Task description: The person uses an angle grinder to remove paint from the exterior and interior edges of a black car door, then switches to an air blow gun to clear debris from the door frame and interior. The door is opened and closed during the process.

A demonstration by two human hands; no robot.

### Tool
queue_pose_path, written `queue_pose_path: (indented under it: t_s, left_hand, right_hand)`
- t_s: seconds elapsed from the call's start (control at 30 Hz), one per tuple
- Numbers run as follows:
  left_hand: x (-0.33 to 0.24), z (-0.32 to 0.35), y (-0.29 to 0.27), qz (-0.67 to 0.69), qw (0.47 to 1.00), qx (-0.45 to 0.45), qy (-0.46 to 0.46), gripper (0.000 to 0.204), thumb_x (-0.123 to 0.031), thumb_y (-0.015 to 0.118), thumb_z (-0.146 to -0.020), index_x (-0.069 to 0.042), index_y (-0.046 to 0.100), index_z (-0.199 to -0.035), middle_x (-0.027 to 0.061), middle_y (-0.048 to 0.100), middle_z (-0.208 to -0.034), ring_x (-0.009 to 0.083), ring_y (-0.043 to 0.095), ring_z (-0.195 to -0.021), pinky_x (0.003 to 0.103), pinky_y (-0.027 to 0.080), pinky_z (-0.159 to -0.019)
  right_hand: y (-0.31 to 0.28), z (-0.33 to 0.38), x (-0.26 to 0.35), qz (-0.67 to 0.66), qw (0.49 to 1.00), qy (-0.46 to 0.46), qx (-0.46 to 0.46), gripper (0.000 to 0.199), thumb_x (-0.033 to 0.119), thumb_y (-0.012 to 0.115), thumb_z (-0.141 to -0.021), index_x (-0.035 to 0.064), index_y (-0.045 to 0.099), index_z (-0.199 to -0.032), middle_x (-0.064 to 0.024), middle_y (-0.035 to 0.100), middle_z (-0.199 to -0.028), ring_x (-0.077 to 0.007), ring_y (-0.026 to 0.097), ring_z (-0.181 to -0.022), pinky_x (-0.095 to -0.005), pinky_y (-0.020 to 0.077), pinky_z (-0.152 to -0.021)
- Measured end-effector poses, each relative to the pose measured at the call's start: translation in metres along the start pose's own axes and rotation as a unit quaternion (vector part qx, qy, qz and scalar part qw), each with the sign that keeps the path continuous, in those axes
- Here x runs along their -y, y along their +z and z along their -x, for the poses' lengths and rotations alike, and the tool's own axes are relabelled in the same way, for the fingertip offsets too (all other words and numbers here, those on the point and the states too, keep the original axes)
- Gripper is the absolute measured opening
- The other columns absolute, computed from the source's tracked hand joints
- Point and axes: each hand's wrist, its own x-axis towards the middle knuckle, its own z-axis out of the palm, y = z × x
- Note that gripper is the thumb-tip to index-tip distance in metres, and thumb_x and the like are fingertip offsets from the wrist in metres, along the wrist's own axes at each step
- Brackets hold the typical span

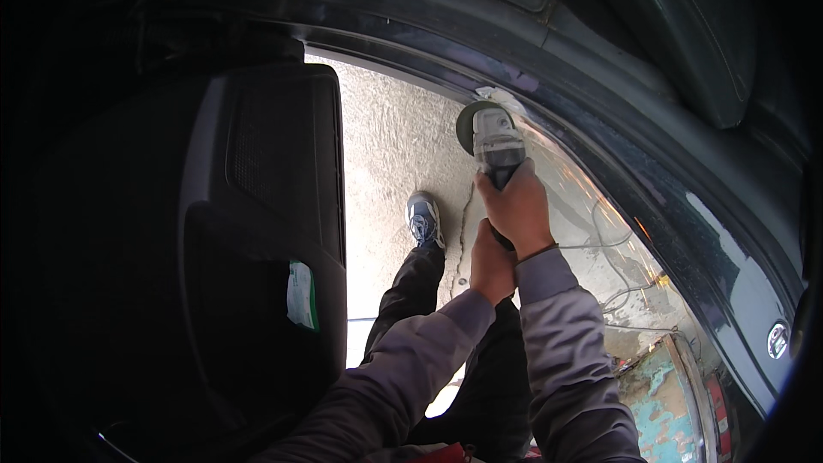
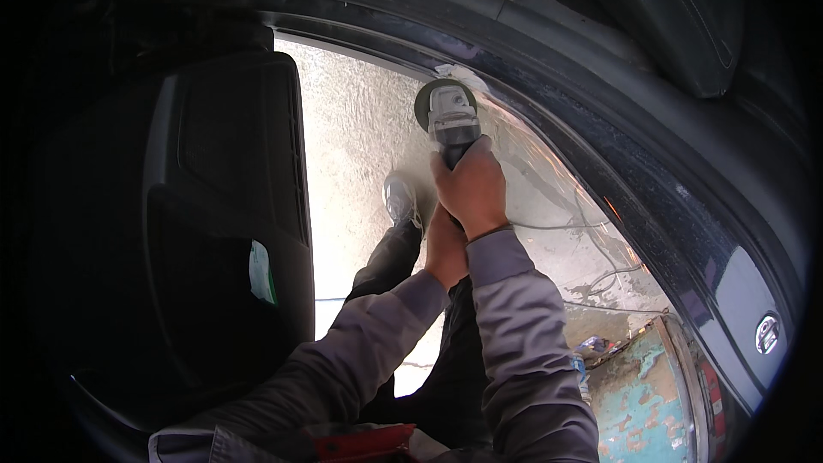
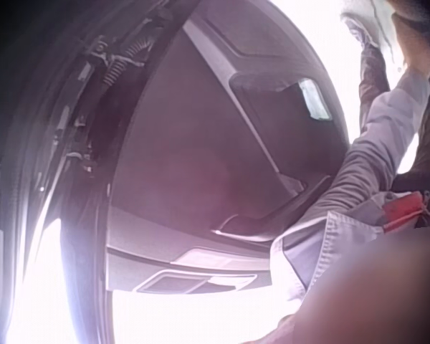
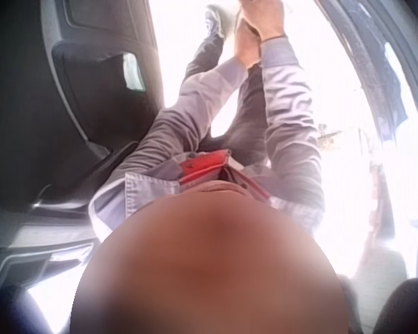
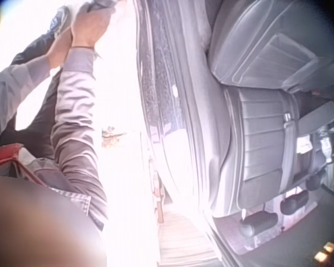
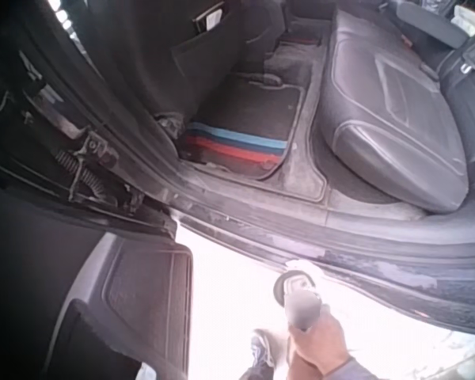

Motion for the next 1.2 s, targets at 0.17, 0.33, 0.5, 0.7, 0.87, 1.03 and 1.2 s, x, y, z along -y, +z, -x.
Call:
queue_pose_path:
  t_s: [0.17,0.33,0.5,0.7,0.87,1.03,1.2]
  left_hand:
    - [-0.008,0.002,0.003,-0.017,1.0,0.001,-0.018,0.066,-0.025,0.094,-0.078,0.002,0.053,-0.122,0.0253,0.073,-0.114,0.0411,0.072,-0.11,0.046,0.054,-0.091]
    - [-0.013,0.005,0.004,0.001,1.0,0.01,0.003,0.066,-0.025,0.094,-0.078,0.002,0.053,-0.122,0.0252,0.073,-0.112,0.0413,0.072,-0.109,0.046,0.054,-0.09]
    - [-0.013,0.006,0.004,-0.011,1.0,0.0,-0.009,0.066,-0.025,0.094,-0.078,0.002,0.053,-0.122,0.024,0.073,-0.111,0.0406,0.071,-0.108,0.046,0.054,-0.09]
    - [-0.009,0.004,0.001,-0.006,1.0,0.004,-0.017,0.068,-0.023,0.093,-0.079,0.002,0.052,-0.127,0.0227,0.072,-0.117,0.0377,0.071,-0.111,0.044,0.054,-0.093]
    - [-0.014,0.003,-0.005,-0.003,1.0,0.025,0.015,0.07,-0.018,0.091,-0.082,0.002,0.05,-0.134,0.0187,0.07,-0.123,0.0308,0.069,-0.117,0.04,0.054,-0.096]
    - [-0.03,0.003,-0.005,0.242,0.967,0.059,-0.046,0.059,0.0,0.078,-0.091,0.0,0.048,-0.143,0.012,0.066,-0.134,0.0218,0.065,-0.121,0.036,0.055,-0.098]
    - [-0.046,0.003,-0.007,0.236,0.968,0.056,-0.056,0.054,0.009,0.067,-0.098,-0.001,0.047,-0.146,0.0095,0.063,-0.138,0.0185,0.064,-0.121,0.036,0.057,-0.097]
  right_hand:
    - [-0.007,-0.002,0.0,0.009,1.0,0.003,0.007,0.057,0.04,0.076,-0.091,-0.0086,0.053,-0.108,-0.0343,0.072,-0.096,-0.052,0.072,-0.092,-0.0563,0.0581,-0.081]
    - [-0.01,-0.001,0.002,0.001,1.0,-0.01,0.0,0.057,0.04,0.076,-0.091,-0.0092,0.053,-0.108,-0.0344,0.072,-0.095,-0.0521,0.072,-0.091,-0.0564,0.0585,-0.08]
    - [-0.01,0.0,0.003,0.008,1.0,-0.016,0.011,0.057,0.04,0.076,-0.091,-0.009,0.053,-0.109,-0.0341,0.072,-0.095,-0.0517,0.072,-0.09,-0.056,0.0586,-0.079]
    - [-0.005,0.0,0.004,0.015,1.0,-0.021,0.006,0.058,0.04,0.077,-0.091,-0.0089,0.053,-0.11,-0.0329,0.072,-0.094,-0.0506,0.072,-0.089,-0.0555,0.059,-0.078]
    - [-0.001,0.0,0.01,0.041,0.999,-0.017,0.005,0.059,0.041,0.077,-0.091,-0.0083,0.053,-0.113,-0.0314,0.073,-0.097,-0.0495,0.073,-0.089,-0.055,0.0596,-0.079]
    - [0.001,-0.001,0.017,0.073,0.997,-0.012,0.013,0.062,0.042,0.078,-0.09,-0.0082,0.051,-0.115,-0.0308,0.073,-0.1,-0.0473,0.074,-0.089,-0.0532,0.0613,-0.079]
    - [0.003,-0.003,0.025,0.092,0.996,-0.008,0.011,0.063,0.042,0.078,-0.09,-0.0081,0.051,-0.116,-0.0297,0.073,-0.099,-0.0465,0.075,-0.089,-0.0527,0.0622,-0.078]
